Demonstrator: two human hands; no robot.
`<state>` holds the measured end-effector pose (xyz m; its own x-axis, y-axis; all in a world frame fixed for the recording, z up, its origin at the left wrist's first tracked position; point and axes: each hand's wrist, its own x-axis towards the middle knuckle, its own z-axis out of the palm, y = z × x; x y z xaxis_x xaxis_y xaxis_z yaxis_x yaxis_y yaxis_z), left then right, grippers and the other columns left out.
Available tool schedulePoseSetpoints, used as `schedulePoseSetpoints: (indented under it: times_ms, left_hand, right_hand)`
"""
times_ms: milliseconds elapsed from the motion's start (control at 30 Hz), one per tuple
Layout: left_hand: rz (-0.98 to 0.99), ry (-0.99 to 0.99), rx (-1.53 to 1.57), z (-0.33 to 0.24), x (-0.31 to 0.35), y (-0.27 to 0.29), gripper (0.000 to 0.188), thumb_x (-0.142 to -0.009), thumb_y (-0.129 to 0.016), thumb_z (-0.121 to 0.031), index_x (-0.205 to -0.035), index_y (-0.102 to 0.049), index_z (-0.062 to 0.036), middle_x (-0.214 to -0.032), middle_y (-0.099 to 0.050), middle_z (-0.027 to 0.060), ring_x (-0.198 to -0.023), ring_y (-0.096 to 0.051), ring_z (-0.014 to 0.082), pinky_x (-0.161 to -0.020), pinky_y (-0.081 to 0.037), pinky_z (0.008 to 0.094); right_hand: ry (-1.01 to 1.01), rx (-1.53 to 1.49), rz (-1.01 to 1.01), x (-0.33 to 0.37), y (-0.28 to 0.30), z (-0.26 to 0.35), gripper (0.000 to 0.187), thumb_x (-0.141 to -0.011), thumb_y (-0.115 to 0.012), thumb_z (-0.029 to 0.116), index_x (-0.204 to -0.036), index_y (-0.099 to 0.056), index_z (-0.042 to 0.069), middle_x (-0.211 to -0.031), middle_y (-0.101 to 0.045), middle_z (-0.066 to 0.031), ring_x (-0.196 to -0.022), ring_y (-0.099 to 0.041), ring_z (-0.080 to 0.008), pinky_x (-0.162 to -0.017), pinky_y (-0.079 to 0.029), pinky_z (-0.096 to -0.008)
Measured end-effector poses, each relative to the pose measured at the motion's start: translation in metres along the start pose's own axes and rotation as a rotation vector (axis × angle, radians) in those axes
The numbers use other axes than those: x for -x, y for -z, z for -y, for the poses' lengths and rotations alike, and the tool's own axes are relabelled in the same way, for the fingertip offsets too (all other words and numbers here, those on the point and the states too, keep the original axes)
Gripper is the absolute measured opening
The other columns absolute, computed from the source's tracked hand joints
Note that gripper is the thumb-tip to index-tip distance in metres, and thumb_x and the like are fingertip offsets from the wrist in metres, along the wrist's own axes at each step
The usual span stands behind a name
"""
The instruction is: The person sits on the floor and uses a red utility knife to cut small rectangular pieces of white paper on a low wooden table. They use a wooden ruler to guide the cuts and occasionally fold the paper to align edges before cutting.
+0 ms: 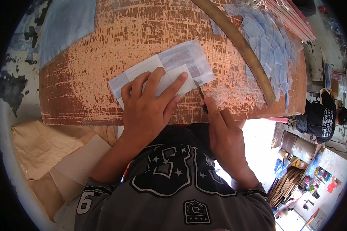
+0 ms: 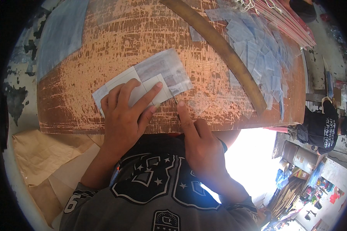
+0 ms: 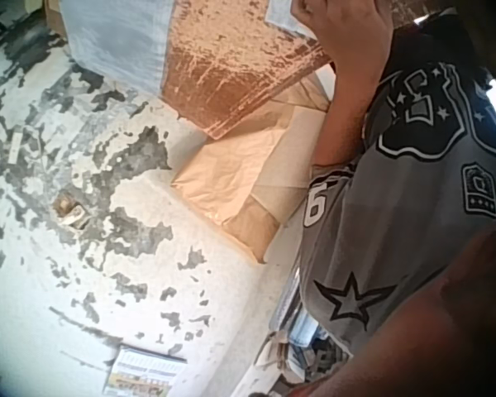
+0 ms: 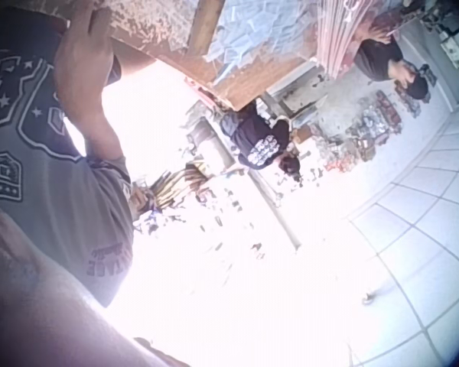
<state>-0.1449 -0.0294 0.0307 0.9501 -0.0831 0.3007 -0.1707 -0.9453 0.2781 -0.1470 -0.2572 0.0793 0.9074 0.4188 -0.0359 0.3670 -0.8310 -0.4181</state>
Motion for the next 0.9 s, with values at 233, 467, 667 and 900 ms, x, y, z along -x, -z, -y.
schedulePoseSetpoints:
  times_ms: [233, 467, 667, 900]
  left_hand:
    - [0.024, 0.009, 0.005, -0.001, 0.0, 0.001, 0.049, -0.103, -0.074, -0.038, -0.152, -0.071, -0.0345, -0.144, -0.059, 0.0055, -0.131, -0.053, 0.0292, -0.11, -0.036, 0.0485]
    - [0.022, 0.004, 0.01, 0.0, 0.0, 0.0, 0.049, -0.104, -0.072, -0.038, -0.153, -0.071, -0.0341, -0.143, -0.059, 0.0054, -0.131, -0.052, 0.0293, -0.111, -0.035, 0.0477]
    - [0.028, 0.002, 0.005, 0.001, 0.0, 0.0, 0.048, -0.105, -0.072, -0.039, -0.153, -0.071, -0.0341, -0.144, -0.058, 0.005, -0.131, -0.052, 0.029, -0.11, -0.036, 0.0474]
    - [0.02, -0.006, 0.007, 0.001, 0.001, 0.0, 0.048, -0.105, -0.071, -0.038, -0.153, -0.071, -0.0329, -0.144, -0.058, 0.0053, -0.131, -0.051, 0.0292, -0.11, -0.035, 0.0475]
  right_hand:
    - [0.096, 0.067, -0.05, 0.004, -0.001, -0.005, 0.076, -0.094, -0.068, -0.009, -0.166, -0.056, 0.011, -0.096, -0.064, -0.0102, -0.074, -0.072, -0.0262, -0.069, -0.058, -0.0422]
    - [0.106, 0.076, -0.052, 0.008, -0.002, -0.007, 0.08, -0.089, -0.067, -0.012, -0.166, -0.056, 0.009, -0.098, -0.064, -0.0113, -0.074, -0.072, -0.0257, -0.068, -0.059, -0.0404]
    - [0.118, 0.059, -0.06, 0.012, -0.005, -0.01, 0.084, -0.087, -0.066, -0.014, -0.167, -0.054, 0.009, -0.101, -0.065, -0.0135, -0.078, -0.073, -0.0278, -0.07, -0.06, -0.0415]
    - [0.113, 0.057, -0.058, 0.015, -0.006, -0.012, 0.081, -0.091, -0.065, -0.012, -0.168, -0.052, 0.01, -0.103, -0.065, -0.0116, -0.078, -0.073, -0.0275, -0.068, -0.061, -0.0424]
